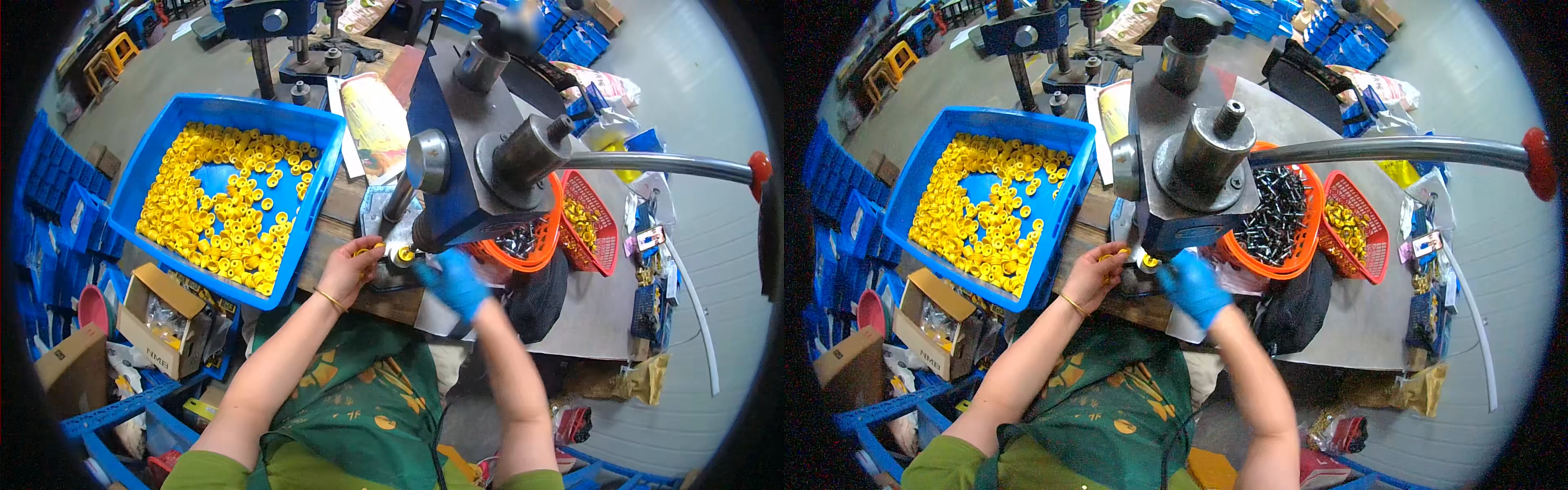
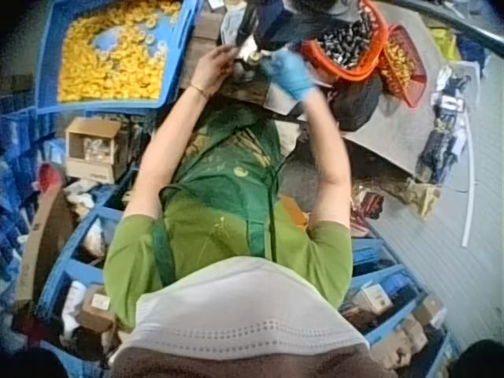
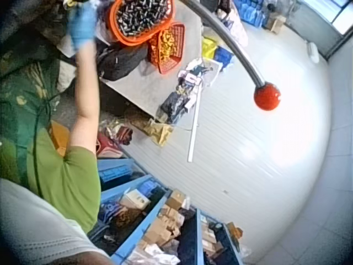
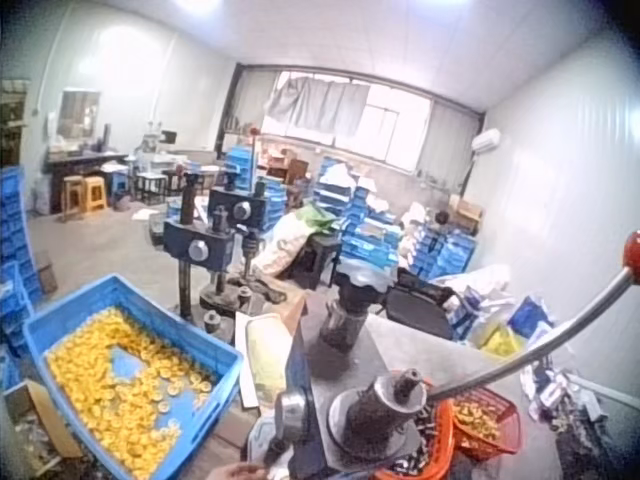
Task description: Assembling small yellow plastic parts with metal rivets using a manual press.
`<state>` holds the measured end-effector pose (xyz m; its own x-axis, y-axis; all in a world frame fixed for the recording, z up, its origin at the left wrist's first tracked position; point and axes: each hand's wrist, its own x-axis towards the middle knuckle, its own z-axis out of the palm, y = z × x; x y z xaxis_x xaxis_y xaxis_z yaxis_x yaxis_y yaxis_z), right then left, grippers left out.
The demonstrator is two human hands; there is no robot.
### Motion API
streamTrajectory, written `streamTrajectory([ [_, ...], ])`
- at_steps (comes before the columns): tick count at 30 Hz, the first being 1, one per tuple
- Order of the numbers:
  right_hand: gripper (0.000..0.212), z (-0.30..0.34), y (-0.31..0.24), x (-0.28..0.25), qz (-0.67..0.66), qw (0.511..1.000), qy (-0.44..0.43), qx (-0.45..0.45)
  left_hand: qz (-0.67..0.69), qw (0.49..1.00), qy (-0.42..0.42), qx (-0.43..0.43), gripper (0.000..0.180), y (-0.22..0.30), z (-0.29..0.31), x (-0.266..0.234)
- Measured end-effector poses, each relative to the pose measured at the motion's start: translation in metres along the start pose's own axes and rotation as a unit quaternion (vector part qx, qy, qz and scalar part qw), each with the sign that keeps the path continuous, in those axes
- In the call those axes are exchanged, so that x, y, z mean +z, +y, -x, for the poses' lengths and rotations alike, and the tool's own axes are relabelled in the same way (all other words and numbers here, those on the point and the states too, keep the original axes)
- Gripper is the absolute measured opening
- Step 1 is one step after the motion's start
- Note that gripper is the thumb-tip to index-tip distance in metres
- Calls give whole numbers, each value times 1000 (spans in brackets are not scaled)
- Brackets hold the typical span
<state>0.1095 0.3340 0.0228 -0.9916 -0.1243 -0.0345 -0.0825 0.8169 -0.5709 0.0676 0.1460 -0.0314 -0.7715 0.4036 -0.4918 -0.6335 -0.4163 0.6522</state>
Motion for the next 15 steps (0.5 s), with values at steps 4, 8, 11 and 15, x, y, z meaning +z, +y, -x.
streamTrajectory([
  [4,30,-10,-1,45,-101,989,102,-36,-75,996,25,50,21,4,-2,4],
  [8,29,-5,24,22,-66,976,208,-21,-382,899,43,210,21,4,-4,14],
  [11,28,-4,68,-56,-66,930,361,24,-446,838,0,315,21,-6,-7,15],
  [15,34,31,196,-166,48,861,459,213,-562,750,-22,348,24,-7,-10,29],
])
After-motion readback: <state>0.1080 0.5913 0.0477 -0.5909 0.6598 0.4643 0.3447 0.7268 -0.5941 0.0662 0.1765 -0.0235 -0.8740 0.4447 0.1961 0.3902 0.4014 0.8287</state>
